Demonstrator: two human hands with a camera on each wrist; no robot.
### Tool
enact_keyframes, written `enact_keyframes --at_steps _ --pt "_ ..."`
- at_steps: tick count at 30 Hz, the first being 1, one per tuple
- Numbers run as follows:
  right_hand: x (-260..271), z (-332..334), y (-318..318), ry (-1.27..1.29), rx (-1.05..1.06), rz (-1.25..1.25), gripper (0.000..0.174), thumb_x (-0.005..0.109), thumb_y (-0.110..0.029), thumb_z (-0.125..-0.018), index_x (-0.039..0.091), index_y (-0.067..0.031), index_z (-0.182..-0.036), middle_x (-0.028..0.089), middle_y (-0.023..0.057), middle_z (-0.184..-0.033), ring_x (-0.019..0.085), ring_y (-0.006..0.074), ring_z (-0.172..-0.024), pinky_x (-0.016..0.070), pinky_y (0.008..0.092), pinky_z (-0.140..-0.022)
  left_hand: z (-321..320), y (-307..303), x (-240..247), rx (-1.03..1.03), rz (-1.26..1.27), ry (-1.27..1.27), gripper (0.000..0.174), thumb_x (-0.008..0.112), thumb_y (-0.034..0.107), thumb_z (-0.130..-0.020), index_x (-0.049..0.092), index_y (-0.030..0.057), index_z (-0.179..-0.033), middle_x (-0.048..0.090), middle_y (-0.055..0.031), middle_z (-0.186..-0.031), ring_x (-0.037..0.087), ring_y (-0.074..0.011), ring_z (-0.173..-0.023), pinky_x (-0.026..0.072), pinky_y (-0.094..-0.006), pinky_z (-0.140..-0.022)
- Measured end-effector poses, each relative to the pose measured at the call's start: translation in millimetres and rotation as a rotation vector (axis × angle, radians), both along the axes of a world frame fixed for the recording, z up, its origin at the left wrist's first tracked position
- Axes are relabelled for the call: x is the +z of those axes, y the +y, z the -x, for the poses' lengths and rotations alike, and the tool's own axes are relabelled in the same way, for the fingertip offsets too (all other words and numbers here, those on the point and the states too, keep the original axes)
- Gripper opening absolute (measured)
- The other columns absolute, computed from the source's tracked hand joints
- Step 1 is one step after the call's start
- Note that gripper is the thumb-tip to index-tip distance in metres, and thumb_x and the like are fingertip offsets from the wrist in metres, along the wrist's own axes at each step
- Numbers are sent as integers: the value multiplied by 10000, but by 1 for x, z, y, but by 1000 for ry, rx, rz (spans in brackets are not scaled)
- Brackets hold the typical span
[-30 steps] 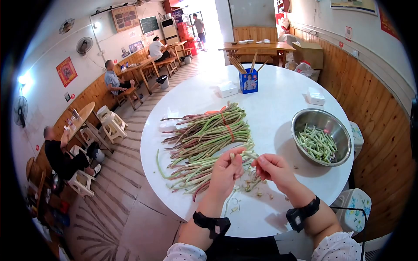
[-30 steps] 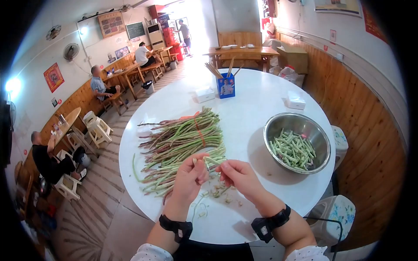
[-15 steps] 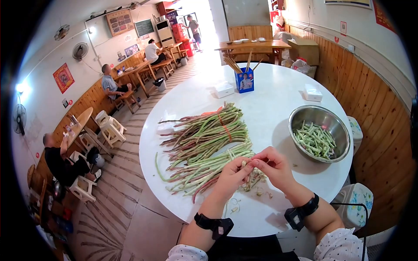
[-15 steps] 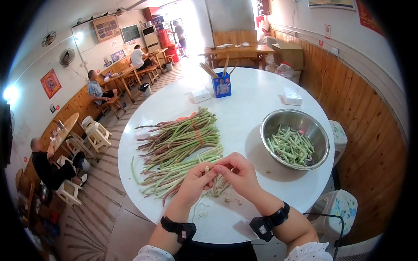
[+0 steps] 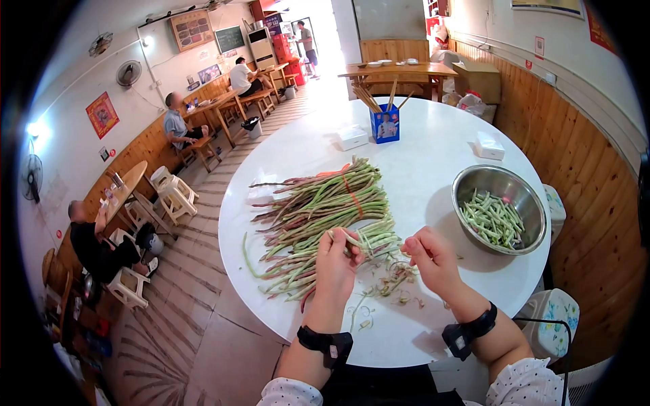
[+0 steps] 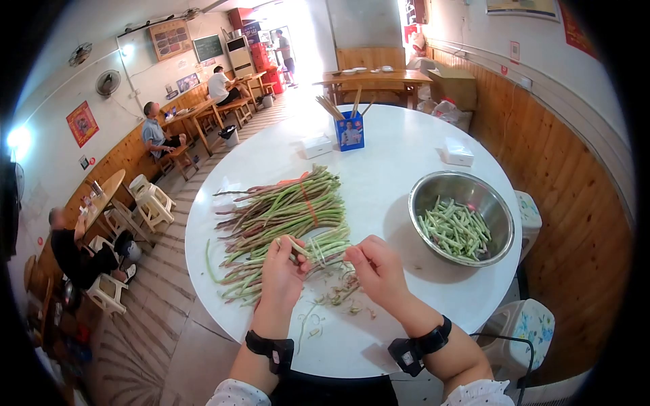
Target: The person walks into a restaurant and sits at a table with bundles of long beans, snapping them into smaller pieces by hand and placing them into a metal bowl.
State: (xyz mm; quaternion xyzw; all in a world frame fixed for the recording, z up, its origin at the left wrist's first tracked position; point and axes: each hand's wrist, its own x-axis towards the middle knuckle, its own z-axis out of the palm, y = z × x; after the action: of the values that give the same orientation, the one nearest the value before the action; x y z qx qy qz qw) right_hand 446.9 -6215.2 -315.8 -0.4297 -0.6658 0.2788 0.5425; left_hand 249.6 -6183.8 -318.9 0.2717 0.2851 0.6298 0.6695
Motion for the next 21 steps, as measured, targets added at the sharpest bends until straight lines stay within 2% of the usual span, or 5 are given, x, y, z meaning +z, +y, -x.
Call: enact_keyframes --at_steps 3,9,13,16,21 --pt "11 -1 -3 -243 -24 -67 128 668 -127 -876 682 -12 -930 624 70 -868 572 156 -654 473 278 -599 -2 -5 5 21 -66 50 161 496 213 -1022 512 70 -1095 578 -56 -911 520 -111 -682 442 -265 -603" --pt "19 4 -9 -128 163 287 144 679 -125 -850 719 -43 -961 653 76 -779 610 189 -639 490 297 -605 -15 -5 -7 12 -250 336 195 474 164 -1027 492 24 -1161 592 -77 -933 553 -123 -669 481 -273 -618" --pt "11 5 -7 -243 90 165 128 673 -122 -849 710 -38 -939 646 88 -747 604 180 -617 480 297 -585 -16 -6 -11 -23 -298 406 167 493 124 -1012 539 37 -1147 595 -75 -959 564 -113 -764 474 -265 -632" --pt "4 3 -2 -287 23 50 93 661 -80 -849 684 6 -879 622 72 -710 580 122 -589 463 269 -550 -19 -14 -2 387 -663 1051 178 559 62 -935 611 68 -1105 585 -83 -1018 562 -190 -902 482 -331 -758" --pt "9 2 -4 -294 -51 -14 70 654 -67 -805 653 2 -820 590 66 -722 565 134 -580 457 276 -543 -24 -21 4 439 -986 1526 253 625 44 -786 656 93 -1032 594 -87 -1058 537 -295 -980 425 -415 -897"
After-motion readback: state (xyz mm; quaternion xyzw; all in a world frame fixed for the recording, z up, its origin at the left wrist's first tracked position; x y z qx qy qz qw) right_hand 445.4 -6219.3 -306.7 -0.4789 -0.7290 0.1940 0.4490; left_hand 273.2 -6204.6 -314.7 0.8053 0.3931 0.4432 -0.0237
